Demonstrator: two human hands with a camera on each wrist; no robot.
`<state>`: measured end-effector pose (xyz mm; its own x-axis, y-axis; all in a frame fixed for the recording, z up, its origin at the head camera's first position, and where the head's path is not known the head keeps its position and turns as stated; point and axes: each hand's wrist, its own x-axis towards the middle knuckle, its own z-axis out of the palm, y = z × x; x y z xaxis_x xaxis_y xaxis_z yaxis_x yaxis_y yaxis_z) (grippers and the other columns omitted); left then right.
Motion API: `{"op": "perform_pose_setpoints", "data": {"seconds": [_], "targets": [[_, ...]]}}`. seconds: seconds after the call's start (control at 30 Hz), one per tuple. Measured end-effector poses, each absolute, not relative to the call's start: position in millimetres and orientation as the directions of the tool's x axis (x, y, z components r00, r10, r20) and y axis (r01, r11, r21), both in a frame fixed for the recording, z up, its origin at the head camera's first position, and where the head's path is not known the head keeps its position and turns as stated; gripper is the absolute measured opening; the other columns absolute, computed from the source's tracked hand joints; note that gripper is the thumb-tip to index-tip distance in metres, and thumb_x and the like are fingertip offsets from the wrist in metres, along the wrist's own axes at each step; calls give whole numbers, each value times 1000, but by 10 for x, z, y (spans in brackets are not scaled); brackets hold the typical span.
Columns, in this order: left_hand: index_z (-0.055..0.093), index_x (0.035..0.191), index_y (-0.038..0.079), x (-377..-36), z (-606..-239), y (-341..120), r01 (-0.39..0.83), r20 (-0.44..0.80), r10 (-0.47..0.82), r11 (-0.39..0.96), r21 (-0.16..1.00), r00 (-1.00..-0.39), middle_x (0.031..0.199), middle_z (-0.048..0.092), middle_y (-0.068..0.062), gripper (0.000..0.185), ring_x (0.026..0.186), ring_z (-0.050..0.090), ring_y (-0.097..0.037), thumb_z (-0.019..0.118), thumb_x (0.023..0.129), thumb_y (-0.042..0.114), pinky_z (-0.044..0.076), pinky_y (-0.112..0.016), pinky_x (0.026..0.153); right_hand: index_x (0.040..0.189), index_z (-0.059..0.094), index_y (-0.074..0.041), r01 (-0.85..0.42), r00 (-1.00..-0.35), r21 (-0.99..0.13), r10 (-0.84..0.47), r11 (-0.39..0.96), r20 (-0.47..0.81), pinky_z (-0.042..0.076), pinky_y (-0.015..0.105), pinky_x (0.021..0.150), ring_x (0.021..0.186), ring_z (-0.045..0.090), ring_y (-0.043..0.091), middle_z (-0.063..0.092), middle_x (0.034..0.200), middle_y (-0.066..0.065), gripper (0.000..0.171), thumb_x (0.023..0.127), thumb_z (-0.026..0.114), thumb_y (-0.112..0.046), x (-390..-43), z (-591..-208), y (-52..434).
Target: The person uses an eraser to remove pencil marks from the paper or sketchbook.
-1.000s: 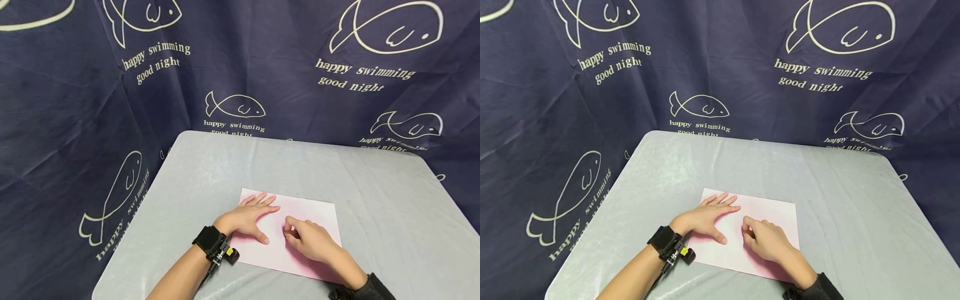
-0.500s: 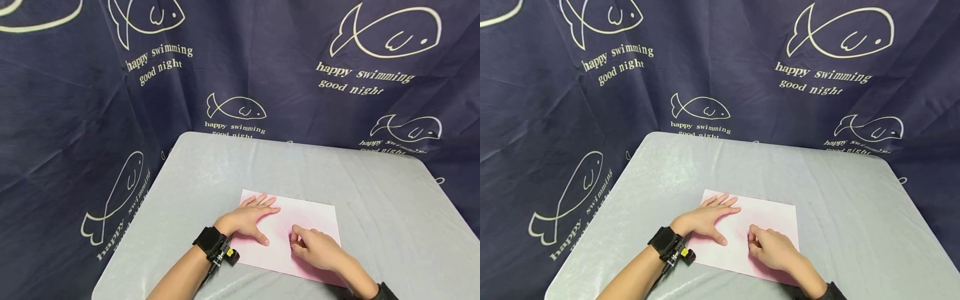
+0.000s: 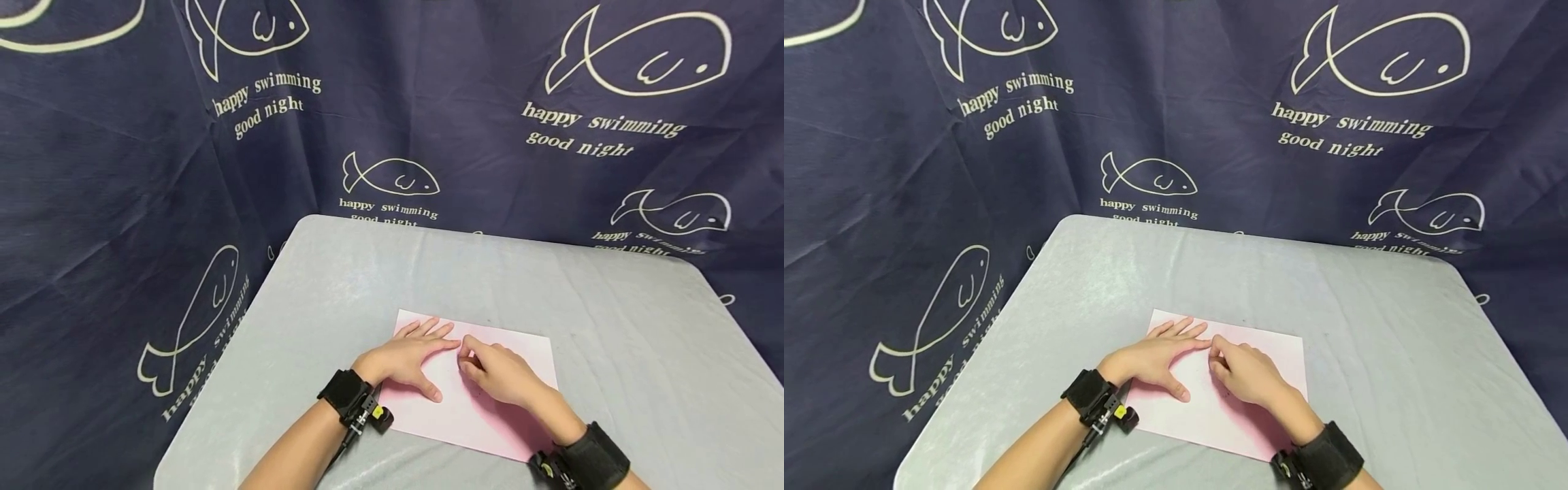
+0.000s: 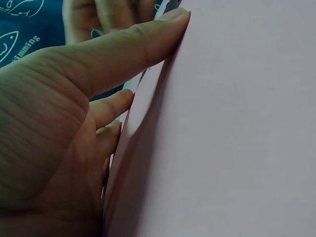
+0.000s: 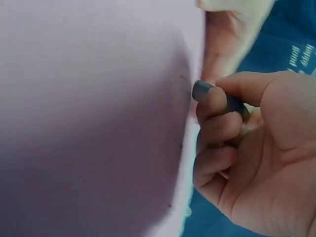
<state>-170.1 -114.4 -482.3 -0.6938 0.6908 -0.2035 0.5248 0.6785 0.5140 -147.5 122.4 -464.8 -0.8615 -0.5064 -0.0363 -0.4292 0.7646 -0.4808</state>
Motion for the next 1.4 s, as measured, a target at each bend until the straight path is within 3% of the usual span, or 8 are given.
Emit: {"op": "perform_pose_setpoints", "data": {"seconds": [0.2,0.97,1.17,1.4], "targets": [[36,160,31,-1703,-4817,-1133,524,-201,688,680,512,-697,174,11,8,103,162,0,-16,85,73,57,1,-42,133,94,58,-28,-391,-879,-453,-470,801,-73,34,25,53,60,44,7,46,63,-14,12,96,67,-21,-1437,-4656,1214],[37,159,34,-1701,-4830,-1118,520,-195,689,676,523,-698,173,12,8,101,162,1,-17,85,74,56,1,-42,133,85,54,-32,-371,-884,-488,-461,790,-73,24,18,48,52,30,-3,35,59,-19,23,91,69,-16,-1043,-4632,1504],[37,159,33,-1702,-4811,-1111,522,-195,694,670,529,-693,173,12,8,100,162,2,-17,85,74,55,1,-43,133,83,53,-31,-365,-884,-503,-461,784,-76,25,18,49,53,31,-4,36,59,-20,24,88,69,-14,-1021,-4630,1542],[37,159,33,-1700,-4811,-1123,518,-194,693,668,534,-694,173,12,7,100,162,1,-17,85,74,55,1,-42,133,86,55,-29,-331,-856,-544,-488,771,-170,31,20,51,55,38,-2,45,60,-18,17,93,66,-17,-1136,-4590,1550]]}}
